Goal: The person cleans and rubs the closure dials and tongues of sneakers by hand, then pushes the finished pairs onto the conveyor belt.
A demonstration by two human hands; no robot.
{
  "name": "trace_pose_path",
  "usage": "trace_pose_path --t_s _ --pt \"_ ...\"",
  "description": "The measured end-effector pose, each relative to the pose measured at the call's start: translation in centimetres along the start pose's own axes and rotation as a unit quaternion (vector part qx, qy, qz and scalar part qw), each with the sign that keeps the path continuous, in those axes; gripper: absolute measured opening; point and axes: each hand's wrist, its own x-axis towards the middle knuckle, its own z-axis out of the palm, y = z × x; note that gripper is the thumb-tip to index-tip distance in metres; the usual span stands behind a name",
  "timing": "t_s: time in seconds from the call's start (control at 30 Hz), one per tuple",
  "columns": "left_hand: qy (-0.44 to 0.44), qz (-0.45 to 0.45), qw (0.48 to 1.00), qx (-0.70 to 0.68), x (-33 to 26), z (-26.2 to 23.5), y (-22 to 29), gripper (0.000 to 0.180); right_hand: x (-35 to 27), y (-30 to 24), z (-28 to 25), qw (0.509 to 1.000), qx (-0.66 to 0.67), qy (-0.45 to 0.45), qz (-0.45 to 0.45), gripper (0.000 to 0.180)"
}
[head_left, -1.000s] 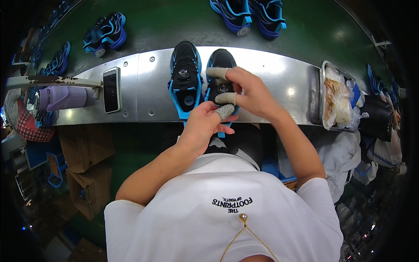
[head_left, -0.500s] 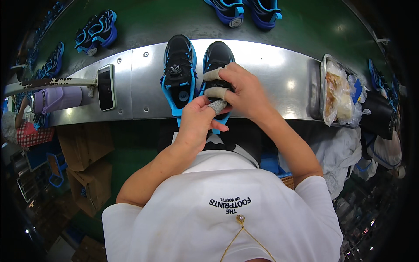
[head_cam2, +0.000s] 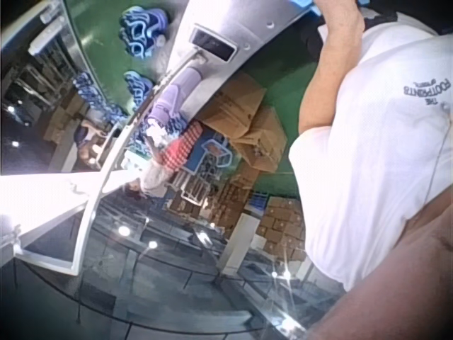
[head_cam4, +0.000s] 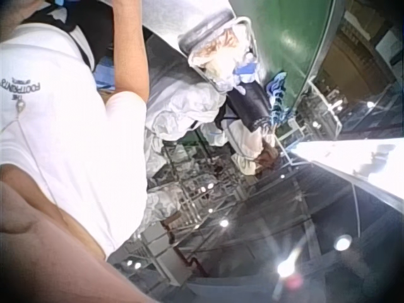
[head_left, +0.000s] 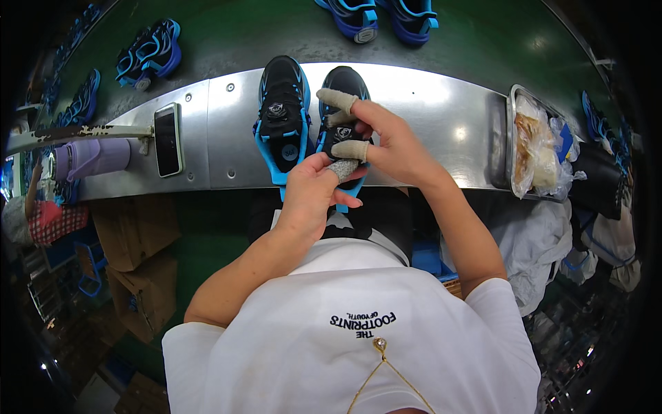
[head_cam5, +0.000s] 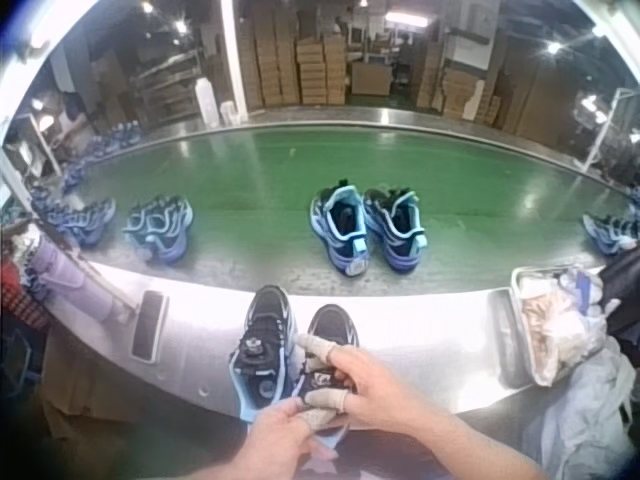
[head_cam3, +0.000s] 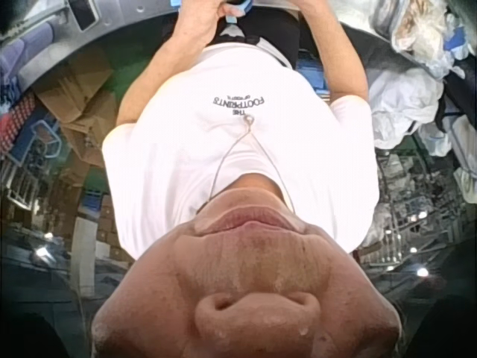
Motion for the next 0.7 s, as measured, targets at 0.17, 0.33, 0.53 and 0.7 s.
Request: trace_pose_path --t_s 0.17,0.33,0.53,0.7 --pt "-0.006 0.006 1.0 -0.013 0.1 -0.3 -0.4 0.025 -1.0 0.2 2.3 0.988 -0.123 0.085 -0.027 0.038" --pt "-0.005 0.005 1.0 -0.014 0.1 0.0 -0.2 0.025 -0.5 0.1 1.2 0.995 -0.045 0.09 -0.019 0.037" --pt "-0.007 0.004 1.0 -0.029 0.0 -0.1 0.0 0.025 -1.2 0.0 1.8 0.996 -0.071 0.058 0.02 0.042" --pt "-0.132 0.017 0.963 0.235 -2.7 -3.9 6.3 0.025 0.1 2.8 -1.5 0.975 0.164 0.089 0.118 0.041"
